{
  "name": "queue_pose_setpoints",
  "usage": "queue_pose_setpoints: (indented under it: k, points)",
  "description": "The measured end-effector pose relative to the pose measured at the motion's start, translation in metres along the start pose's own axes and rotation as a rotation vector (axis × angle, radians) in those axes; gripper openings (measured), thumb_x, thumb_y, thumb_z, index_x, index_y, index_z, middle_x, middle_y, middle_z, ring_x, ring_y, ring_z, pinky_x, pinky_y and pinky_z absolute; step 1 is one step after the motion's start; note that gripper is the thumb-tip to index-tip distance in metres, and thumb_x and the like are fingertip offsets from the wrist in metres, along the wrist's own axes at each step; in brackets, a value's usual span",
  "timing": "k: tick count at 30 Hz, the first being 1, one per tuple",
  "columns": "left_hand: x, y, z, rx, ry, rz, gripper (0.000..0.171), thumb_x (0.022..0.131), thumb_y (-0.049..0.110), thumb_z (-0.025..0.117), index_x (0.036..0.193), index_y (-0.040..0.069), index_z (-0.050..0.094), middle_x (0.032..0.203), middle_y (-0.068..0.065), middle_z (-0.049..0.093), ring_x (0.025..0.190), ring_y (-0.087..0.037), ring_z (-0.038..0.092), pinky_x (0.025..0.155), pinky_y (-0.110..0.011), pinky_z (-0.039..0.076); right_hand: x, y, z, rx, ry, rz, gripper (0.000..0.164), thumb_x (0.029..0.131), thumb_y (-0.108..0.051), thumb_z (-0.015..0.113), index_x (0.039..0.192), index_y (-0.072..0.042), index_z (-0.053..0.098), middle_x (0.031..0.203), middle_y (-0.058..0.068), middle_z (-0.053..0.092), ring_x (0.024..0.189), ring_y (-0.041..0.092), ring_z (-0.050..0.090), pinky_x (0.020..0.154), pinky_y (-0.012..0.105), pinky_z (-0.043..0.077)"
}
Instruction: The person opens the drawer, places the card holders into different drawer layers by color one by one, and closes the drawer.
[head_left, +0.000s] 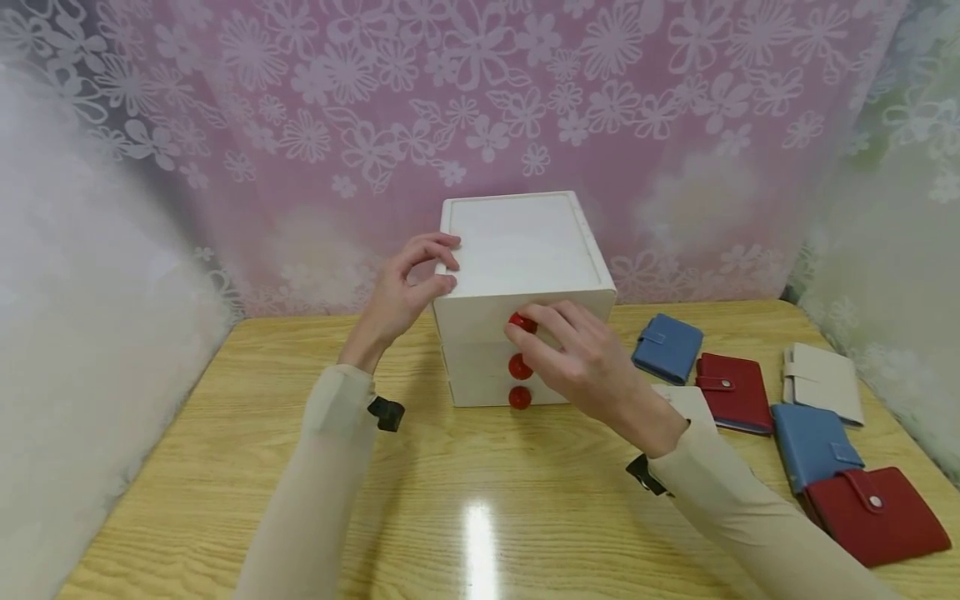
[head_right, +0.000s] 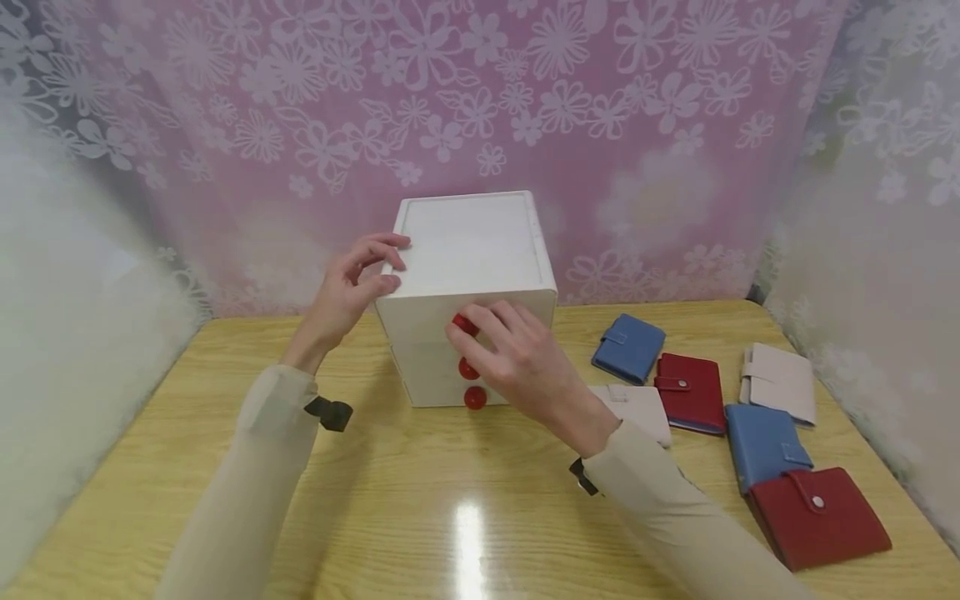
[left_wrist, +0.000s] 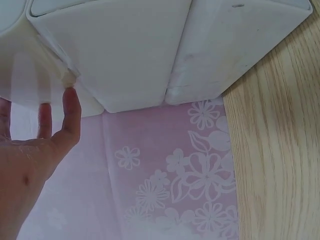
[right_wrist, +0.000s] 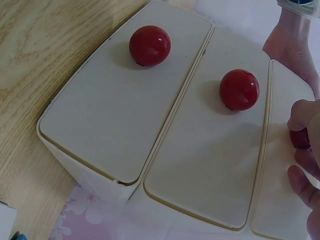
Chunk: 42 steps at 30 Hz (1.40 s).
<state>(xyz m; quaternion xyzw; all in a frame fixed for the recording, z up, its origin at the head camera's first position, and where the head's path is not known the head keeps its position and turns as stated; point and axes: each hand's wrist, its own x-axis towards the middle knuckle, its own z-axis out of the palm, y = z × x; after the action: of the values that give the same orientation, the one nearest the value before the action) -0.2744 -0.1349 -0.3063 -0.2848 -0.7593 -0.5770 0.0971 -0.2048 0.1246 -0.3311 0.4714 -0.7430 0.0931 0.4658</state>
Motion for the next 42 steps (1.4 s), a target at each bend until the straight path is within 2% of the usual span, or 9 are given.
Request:
queue_pose_setpoints:
  k: [11, 16, 21, 27, 33, 35, 37, 40, 42]
  points:
    - [0.001, 0.003, -0.001, 0.004, -0.031, -0.045, 0.013, 0.092, 0.018, 0.061, 0.102, 0.013, 0.067, 0.141, 0.0, 0.059, 0.144, -0.011, 0.042, 0.123, -0.057, 0.025, -0.001, 0.0, 0.0, 0.0, -0.007, 0.011, 0.036, 0.076, 0.001, 0.083, 0.111, -0.003, 0.074, 0.112, 0.021, 0.07, 0.093, 0.035, 0.066, 0.081, 0.043, 0.06]
    - [0.001, 0.002, -0.001, 0.006, -0.02, -0.038, 0.012, 0.092, 0.017, 0.061, 0.102, 0.013, 0.066, 0.141, -0.002, 0.059, 0.144, -0.012, 0.043, 0.124, -0.055, 0.024, -0.002, -0.001, -0.002, -0.009, 0.0, 0.013, 0.041, 0.072, -0.006, 0.089, 0.11, -0.005, 0.074, 0.112, 0.02, 0.071, 0.092, 0.034, 0.065, 0.08, 0.041, 0.06]
    - [0.001, 0.002, 0.0, 0.006, -0.02, -0.03, 0.013, 0.091, 0.017, 0.061, 0.101, 0.012, 0.066, 0.14, -0.003, 0.06, 0.143, -0.013, 0.044, 0.124, -0.056, 0.023, -0.003, -0.003, -0.004, -0.009, -0.009, 0.026, 0.04, 0.073, -0.007, 0.089, 0.11, -0.005, 0.074, 0.113, 0.019, 0.071, 0.094, 0.032, 0.066, 0.083, 0.041, 0.059]
    - [0.002, 0.001, 0.001, 0.012, -0.016, -0.022, 0.013, 0.09, 0.017, 0.06, 0.1, 0.011, 0.066, 0.138, -0.001, 0.06, 0.141, -0.012, 0.045, 0.123, -0.057, 0.023, -0.005, -0.004, -0.005, -0.004, 0.016, 0.012, 0.039, 0.073, -0.008, 0.089, 0.109, -0.005, 0.075, 0.112, 0.019, 0.072, 0.093, 0.032, 0.067, 0.081, 0.041, 0.06]
    - [0.002, -0.002, 0.003, 0.007, 0.001, 0.005, 0.015, 0.09, 0.015, 0.06, 0.101, 0.009, 0.066, 0.138, -0.004, 0.061, 0.139, -0.014, 0.047, 0.124, -0.055, 0.021, -0.006, -0.007, -0.008, -0.007, 0.017, 0.004, 0.045, 0.071, -0.011, 0.092, 0.112, -0.005, 0.074, 0.113, 0.018, 0.072, 0.096, 0.033, 0.068, 0.084, 0.041, 0.06]
    - [0.002, -0.003, 0.003, 0.0, 0.003, 0.015, 0.015, 0.09, 0.014, 0.06, 0.102, 0.007, 0.066, 0.138, -0.005, 0.061, 0.139, -0.015, 0.048, 0.125, -0.054, 0.02, -0.007, -0.008, -0.009, -0.005, 0.023, 0.002, 0.043, 0.073, -0.011, 0.091, 0.112, -0.005, 0.075, 0.113, 0.018, 0.072, 0.096, 0.033, 0.068, 0.084, 0.041, 0.06]
    - [0.002, -0.004, 0.003, -0.004, 0.004, 0.018, 0.016, 0.09, 0.014, 0.059, 0.102, 0.006, 0.065, 0.139, -0.006, 0.06, 0.139, -0.016, 0.048, 0.125, -0.054, 0.02, -0.008, -0.009, -0.009, -0.001, 0.031, 0.001, 0.034, 0.081, -0.014, 0.086, 0.112, -0.005, 0.075, 0.113, 0.018, 0.072, 0.097, 0.033, 0.068, 0.084, 0.041, 0.06]
    - [0.002, -0.004, 0.003, -0.01, 0.002, 0.016, 0.016, 0.09, 0.014, 0.059, 0.103, 0.006, 0.065, 0.139, -0.005, 0.06, 0.139, -0.016, 0.048, 0.125, -0.054, 0.02, -0.009, -0.012, -0.009, -0.002, 0.051, -0.001, 0.021, 0.096, -0.02, 0.071, 0.112, -0.005, 0.075, 0.112, 0.018, 0.073, 0.094, 0.032, 0.068, 0.081, 0.041, 0.06]
    - [0.002, -0.004, 0.004, -0.01, 0.004, 0.016, 0.016, 0.09, 0.014, 0.059, 0.103, 0.006, 0.065, 0.14, -0.005, 0.06, 0.14, -0.016, 0.047, 0.125, -0.054, 0.02, -0.01, -0.013, -0.01, -0.002, 0.061, 0.0, 0.024, 0.102, -0.023, 0.061, 0.111, -0.006, 0.075, 0.111, 0.018, 0.073, 0.093, 0.032, 0.068, 0.08, 0.041, 0.06]
